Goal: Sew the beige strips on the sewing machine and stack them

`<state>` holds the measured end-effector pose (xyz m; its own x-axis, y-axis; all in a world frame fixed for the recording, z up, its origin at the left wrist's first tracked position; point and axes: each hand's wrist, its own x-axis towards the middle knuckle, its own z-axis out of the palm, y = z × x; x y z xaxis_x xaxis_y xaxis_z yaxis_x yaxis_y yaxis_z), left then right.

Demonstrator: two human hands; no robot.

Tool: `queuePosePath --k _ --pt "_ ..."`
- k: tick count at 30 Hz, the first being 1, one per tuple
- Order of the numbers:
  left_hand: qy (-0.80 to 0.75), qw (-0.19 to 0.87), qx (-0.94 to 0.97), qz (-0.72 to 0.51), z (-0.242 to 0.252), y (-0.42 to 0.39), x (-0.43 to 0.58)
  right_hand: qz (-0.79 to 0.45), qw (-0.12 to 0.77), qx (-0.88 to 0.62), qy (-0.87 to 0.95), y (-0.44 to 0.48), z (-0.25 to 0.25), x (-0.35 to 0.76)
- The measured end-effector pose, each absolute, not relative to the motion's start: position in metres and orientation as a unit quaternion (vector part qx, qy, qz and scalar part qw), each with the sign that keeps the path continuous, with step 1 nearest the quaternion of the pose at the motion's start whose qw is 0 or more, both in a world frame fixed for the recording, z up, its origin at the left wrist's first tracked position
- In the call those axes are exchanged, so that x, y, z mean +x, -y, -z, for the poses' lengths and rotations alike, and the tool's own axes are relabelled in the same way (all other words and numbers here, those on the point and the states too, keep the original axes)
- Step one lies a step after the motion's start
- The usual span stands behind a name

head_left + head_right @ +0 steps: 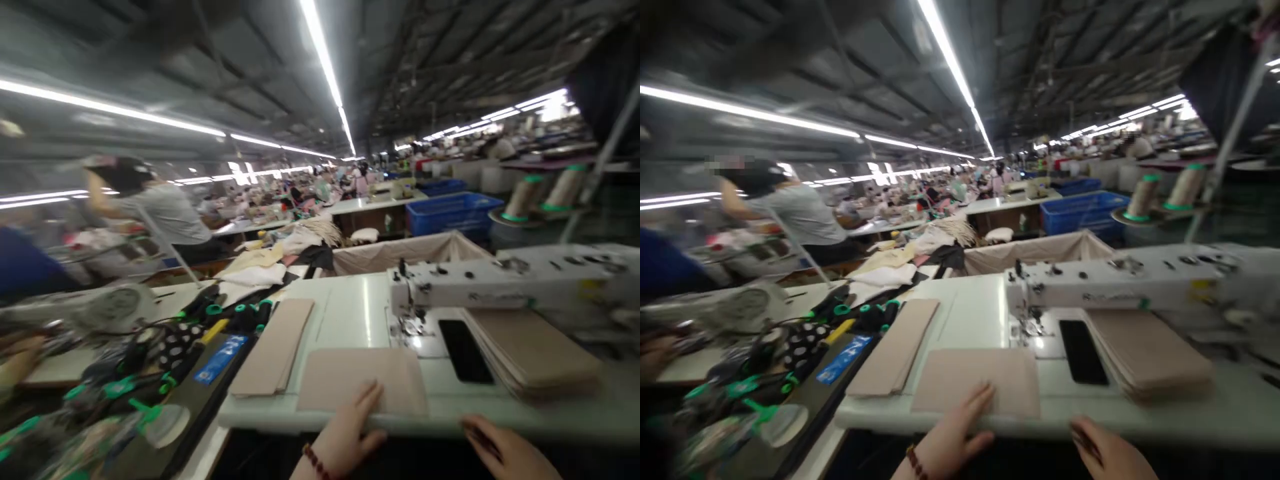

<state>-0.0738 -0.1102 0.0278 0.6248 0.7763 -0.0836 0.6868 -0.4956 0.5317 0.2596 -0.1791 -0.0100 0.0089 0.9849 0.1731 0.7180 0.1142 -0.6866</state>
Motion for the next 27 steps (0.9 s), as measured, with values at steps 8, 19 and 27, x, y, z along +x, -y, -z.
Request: queuePosePath --k 8,19,27 --pt "-0.397 0.088 0.907 -0.111 0.016 0.088 -0.014 -0.357 0.245 -0.67 0.603 0.208 0.004 0.248" --pt "-0.389 0.166 0.893 -0.152 0.009 0.103 0.036 -0.331 0.225 -0.693 0.6 0.193 0.011 0.222" --pt "-0.401 0.199 0.874 -0.189 0.007 0.105 0.035 -0.269 0.146 -0.701 0.645 0.178 0.01 0.211"
